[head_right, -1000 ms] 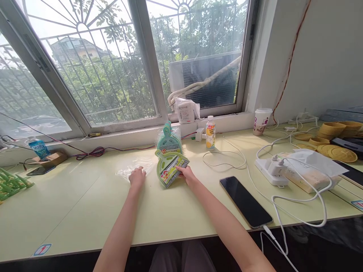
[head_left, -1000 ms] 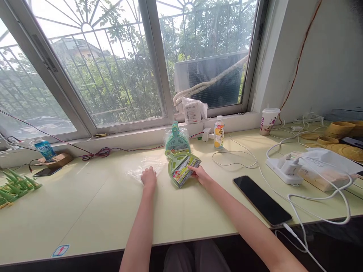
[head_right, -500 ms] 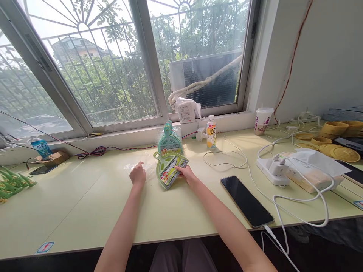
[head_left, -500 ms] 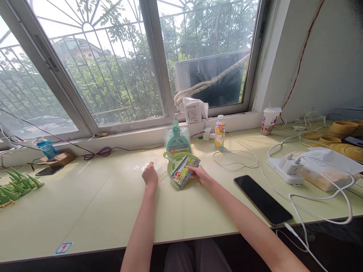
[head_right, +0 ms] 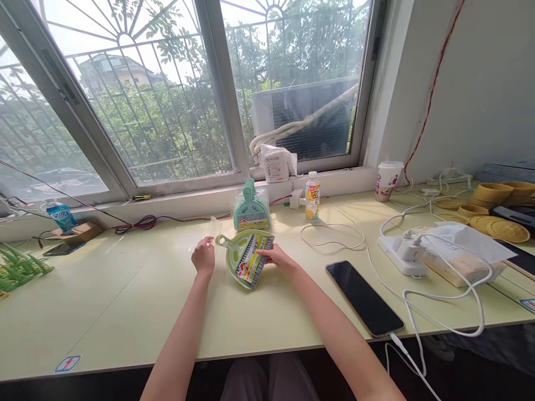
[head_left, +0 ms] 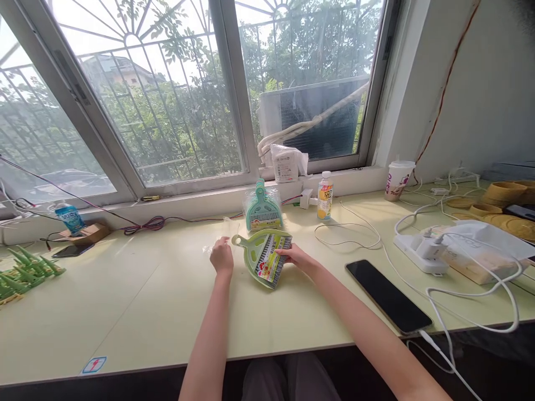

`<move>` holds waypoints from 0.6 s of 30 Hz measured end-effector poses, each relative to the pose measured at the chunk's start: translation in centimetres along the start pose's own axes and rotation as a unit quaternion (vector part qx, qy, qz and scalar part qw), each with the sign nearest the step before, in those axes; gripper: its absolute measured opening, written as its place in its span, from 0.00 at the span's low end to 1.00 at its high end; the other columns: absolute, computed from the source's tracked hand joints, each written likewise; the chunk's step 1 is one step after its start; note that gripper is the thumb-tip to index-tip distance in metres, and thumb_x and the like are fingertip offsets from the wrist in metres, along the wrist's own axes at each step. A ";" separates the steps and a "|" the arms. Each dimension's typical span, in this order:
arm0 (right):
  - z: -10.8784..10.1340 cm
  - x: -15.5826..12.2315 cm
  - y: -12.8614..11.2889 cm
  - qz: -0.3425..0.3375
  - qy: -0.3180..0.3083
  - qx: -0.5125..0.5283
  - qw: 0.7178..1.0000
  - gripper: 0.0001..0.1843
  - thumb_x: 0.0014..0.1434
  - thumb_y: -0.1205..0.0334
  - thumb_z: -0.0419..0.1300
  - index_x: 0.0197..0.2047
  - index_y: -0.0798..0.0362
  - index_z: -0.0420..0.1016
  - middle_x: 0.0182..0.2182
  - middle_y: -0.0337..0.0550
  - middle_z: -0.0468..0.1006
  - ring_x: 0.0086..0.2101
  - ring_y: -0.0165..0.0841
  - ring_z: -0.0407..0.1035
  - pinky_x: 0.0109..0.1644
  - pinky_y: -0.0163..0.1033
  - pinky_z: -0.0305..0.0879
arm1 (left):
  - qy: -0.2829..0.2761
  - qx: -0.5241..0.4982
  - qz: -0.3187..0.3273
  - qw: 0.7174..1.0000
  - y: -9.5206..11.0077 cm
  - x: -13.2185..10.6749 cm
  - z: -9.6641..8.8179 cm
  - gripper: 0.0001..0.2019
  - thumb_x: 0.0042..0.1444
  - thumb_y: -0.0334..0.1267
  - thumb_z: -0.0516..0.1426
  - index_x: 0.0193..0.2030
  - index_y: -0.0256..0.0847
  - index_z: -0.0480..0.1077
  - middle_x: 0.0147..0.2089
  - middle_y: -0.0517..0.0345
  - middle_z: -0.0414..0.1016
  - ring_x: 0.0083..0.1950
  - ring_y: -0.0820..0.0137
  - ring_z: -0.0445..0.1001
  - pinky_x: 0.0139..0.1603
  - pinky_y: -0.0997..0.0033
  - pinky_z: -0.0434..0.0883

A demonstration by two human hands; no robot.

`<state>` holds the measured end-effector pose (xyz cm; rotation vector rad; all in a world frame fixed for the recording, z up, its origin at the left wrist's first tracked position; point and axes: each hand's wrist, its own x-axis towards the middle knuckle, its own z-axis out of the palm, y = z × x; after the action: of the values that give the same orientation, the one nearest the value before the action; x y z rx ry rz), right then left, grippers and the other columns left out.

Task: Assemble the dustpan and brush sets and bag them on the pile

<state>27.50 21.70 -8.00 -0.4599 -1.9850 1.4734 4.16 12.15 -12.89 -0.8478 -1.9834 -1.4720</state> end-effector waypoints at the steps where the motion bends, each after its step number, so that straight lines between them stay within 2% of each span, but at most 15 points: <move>1: -0.2 0.0 -0.2 -0.005 0.011 0.005 1.000 0.23 0.46 0.61 0.68 0.46 0.57 0.73 0.45 0.53 0.78 0.42 0.41 0.74 0.45 0.45 0.73 | -0.005 0.024 0.006 1.000 -0.1 0.0 0.0 0.17 0.59 0.27 0.48 0.49 0.44 0.70 0.45 0.55 0.75 0.42 0.66 0.73 0.33 0.70 0.64; 6: -1.0 -0.3 -0.9 -0.036 0.050 0.054 0.997 0.19 0.47 0.61 0.67 0.44 0.56 0.74 0.44 0.50 0.78 0.42 0.39 0.74 0.46 0.42 0.72 | -0.053 0.118 0.069 0.989 -0.5 0.0 0.8 0.21 0.59 0.25 0.46 0.52 0.43 0.72 0.44 0.50 0.74 0.46 0.61 0.69 0.38 0.67 0.66; 11: -0.4 -0.7 -1.0 -0.039 0.016 0.054 0.998 0.21 0.47 0.61 0.67 0.46 0.56 0.74 0.45 0.50 0.78 0.42 0.38 0.74 0.43 0.40 0.72 | -0.086 0.136 0.101 0.982 -0.3 -0.3 1.2 0.23 0.59 0.24 0.44 0.53 0.42 0.72 0.43 0.47 0.74 0.49 0.59 0.67 0.44 0.64 0.65; 14: 0.0 -0.9 -0.9 -0.017 -0.001 0.028 0.999 0.22 0.46 0.61 0.68 0.46 0.57 0.74 0.44 0.51 0.78 0.41 0.38 0.75 0.41 0.39 0.72 | -0.058 0.111 0.076 0.989 0.0 -0.3 0.9 0.22 0.59 0.26 0.46 0.59 0.40 0.66 0.42 0.46 0.74 0.50 0.59 0.67 0.49 0.61 0.63; 18: -0.1 -0.7 -0.6 0.043 0.032 0.009 0.999 0.19 0.45 0.66 0.68 0.43 0.58 0.74 0.42 0.52 0.79 0.37 0.37 0.75 0.39 0.39 0.73 | -0.006 0.040 -0.009 0.999 0.1 0.0 0.2 0.25 0.58 0.29 0.51 0.64 0.39 0.57 0.41 0.49 0.76 0.50 0.61 0.67 0.53 0.60 0.59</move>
<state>28.14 21.15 -7.63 -0.5850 -1.9216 1.5089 4.25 12.39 -12.88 -0.8080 -2.0508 -1.3900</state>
